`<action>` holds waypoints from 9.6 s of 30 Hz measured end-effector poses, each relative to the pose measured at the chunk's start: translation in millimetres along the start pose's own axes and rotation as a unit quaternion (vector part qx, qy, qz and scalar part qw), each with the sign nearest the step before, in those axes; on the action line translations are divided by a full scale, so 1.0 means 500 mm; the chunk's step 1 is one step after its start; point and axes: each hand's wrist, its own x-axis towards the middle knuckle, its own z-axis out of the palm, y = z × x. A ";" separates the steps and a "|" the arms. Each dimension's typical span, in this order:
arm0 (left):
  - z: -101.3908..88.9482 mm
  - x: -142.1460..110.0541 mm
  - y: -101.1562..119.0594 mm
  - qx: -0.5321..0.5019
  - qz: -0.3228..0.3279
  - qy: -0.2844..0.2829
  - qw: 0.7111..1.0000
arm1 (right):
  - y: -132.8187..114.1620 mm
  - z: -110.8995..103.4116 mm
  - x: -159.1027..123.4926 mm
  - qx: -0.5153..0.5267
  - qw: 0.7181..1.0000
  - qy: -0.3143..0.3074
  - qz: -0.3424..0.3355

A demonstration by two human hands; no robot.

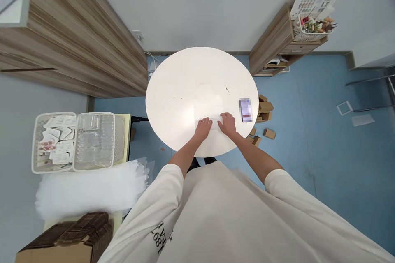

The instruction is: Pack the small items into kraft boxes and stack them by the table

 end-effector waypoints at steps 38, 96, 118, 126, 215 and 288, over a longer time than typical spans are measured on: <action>-0.042 0.015 -0.062 -0.016 -0.090 0.021 0.996 | -0.092 0.032 0.077 -0.049 0.989 -0.104 -0.091; -0.057 -0.094 -0.110 -0.305 -0.398 0.062 0.863 | -0.171 0.068 0.014 0.090 0.986 -0.131 0.051; -0.036 -0.041 -0.133 -0.531 -0.477 0.004 0.701 | -0.203 0.073 0.015 -0.007 0.983 -0.158 0.097; -0.049 -0.026 -0.131 -0.540 -0.466 0.036 0.700 | -0.196 0.062 0.015 -0.079 0.988 -0.121 0.052; -0.036 -0.064 -0.036 -0.197 -0.186 0.034 0.962 | -0.134 0.046 0.165 0.089 0.988 -0.122 -0.017; 0.000 -0.603 -0.044 -0.062 -0.287 0.071 0.953 | -0.364 0.133 -0.300 0.053 0.972 -0.116 -0.197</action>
